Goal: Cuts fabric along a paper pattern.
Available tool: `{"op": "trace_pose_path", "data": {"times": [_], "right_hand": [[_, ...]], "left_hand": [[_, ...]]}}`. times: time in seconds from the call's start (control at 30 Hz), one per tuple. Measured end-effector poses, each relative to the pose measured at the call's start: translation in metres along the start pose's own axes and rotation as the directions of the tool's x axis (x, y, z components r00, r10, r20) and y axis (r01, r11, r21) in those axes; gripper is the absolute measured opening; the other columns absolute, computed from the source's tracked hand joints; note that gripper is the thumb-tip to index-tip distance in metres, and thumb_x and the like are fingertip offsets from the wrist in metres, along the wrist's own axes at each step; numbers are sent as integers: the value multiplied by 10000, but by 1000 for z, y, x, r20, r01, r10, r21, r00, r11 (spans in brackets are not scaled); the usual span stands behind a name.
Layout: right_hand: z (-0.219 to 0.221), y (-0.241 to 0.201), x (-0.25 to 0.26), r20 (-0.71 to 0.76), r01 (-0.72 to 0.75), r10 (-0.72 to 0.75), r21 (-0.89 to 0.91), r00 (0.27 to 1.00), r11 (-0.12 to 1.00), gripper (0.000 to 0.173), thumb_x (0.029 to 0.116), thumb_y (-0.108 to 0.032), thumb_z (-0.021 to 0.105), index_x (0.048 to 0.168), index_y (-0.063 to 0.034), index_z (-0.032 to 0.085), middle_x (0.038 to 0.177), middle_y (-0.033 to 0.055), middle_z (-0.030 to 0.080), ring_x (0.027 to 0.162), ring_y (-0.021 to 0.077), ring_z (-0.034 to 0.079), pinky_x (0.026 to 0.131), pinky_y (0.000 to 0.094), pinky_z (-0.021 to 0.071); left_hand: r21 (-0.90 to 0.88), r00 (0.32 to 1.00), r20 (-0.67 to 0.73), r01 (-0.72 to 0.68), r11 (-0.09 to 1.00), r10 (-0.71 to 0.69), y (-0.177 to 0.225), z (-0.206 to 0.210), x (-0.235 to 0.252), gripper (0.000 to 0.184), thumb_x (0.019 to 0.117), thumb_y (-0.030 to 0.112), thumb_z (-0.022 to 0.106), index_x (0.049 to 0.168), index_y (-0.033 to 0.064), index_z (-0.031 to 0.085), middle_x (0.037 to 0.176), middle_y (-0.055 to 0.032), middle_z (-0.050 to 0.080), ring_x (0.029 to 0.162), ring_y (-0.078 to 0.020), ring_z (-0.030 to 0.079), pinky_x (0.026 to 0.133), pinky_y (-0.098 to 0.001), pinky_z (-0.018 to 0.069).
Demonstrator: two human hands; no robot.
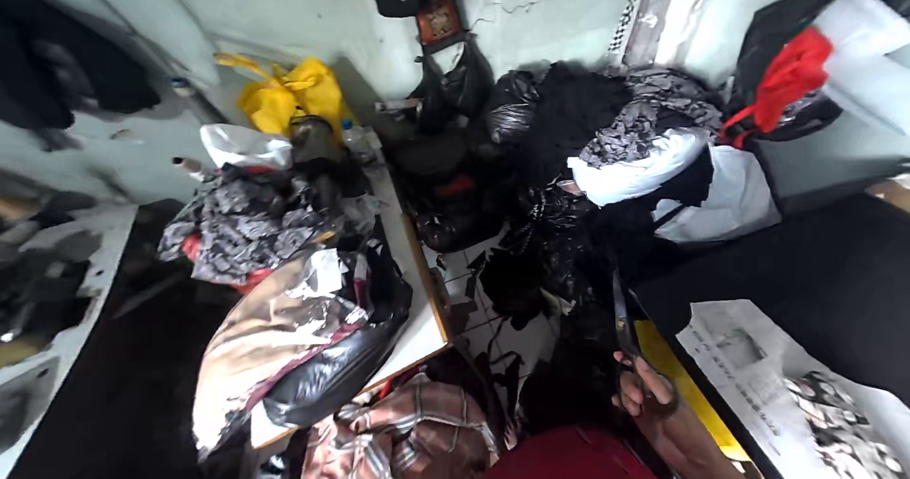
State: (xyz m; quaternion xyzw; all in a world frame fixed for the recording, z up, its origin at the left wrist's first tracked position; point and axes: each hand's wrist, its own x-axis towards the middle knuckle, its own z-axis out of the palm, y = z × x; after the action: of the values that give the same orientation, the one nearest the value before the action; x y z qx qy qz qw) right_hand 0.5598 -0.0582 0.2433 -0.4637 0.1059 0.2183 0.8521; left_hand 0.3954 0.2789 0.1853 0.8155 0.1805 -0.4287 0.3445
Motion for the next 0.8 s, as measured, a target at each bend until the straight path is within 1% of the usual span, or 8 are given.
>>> {"op": "trace_pose_path", "data": {"times": [0.07,0.13,0.27,0.33,0.43,0.63,0.7,0.8], "right_hand": [[-4,-8,17,-46,31,-30,16,999,999,443,957,-459,677,1215,-105,613,628,-56,591,531,77,605,619,290,605],[-7,-24,34,-88,85,-84,11,993,996,441,966,-467,657,1227,-115,604,634,-67,578,534,72,595,632,290,605],[-23,-52,50,-182,229,-222,20,958,973,495,957,-478,678,1276,-113,577,655,-66,568,547,80,590,647,299,605],[-34,-61,56,-239,301,-284,39,929,953,487,949,-430,703,1280,-106,554,659,-51,578,540,92,597,635,304,608],[-50,-66,56,-328,376,-353,7,876,927,465,965,-358,686,1305,-87,525,651,-35,576,535,103,600,611,291,598],[-57,-63,29,-587,425,-373,-54,719,904,511,938,-371,685,1320,-88,497,657,-45,568,545,84,596,573,254,571],[-59,-51,21,-655,447,-377,-66,654,892,543,929,-421,707,1316,-91,515,666,-41,564,554,92,595,591,276,581],[-48,-36,12,-737,442,-372,-110,565,890,584,915,-496,710,1310,-107,523,658,-49,547,551,90,577,594,285,567]], "left_hand": [[51,996,-71,-58,997,62,19,-20,29,504,1064,407,488,1203,-37,681,1139,-279,698,1105,-449,661,1008,-667,455],[113,994,-92,-57,992,67,48,-39,62,511,1051,438,499,1231,-7,675,1129,-258,710,1088,-435,679,979,-661,490],[345,997,3,-73,936,76,141,-83,105,487,1058,447,474,1295,54,638,1210,-221,695,1161,-404,659,982,-645,491],[414,974,-17,-197,889,224,183,-100,124,435,1056,410,480,1277,81,659,1186,-179,713,1138,-366,676,980,-617,509],[417,868,-12,-447,792,496,228,-121,155,411,1068,353,474,1299,68,659,1209,-155,708,1137,-317,684,1012,-564,522],[458,703,185,-680,573,687,320,-139,197,361,1046,321,537,1256,65,681,1197,-112,714,1137,-247,682,1035,-487,525],[475,621,318,-759,446,717,347,-138,214,349,1042,321,547,1222,64,699,1174,-107,718,1117,-244,685,1025,-484,529],[459,424,525,-871,174,738,390,-129,238,318,1034,307,567,1178,67,718,1165,-108,723,1129,-261,682,1029,-478,525]]}}
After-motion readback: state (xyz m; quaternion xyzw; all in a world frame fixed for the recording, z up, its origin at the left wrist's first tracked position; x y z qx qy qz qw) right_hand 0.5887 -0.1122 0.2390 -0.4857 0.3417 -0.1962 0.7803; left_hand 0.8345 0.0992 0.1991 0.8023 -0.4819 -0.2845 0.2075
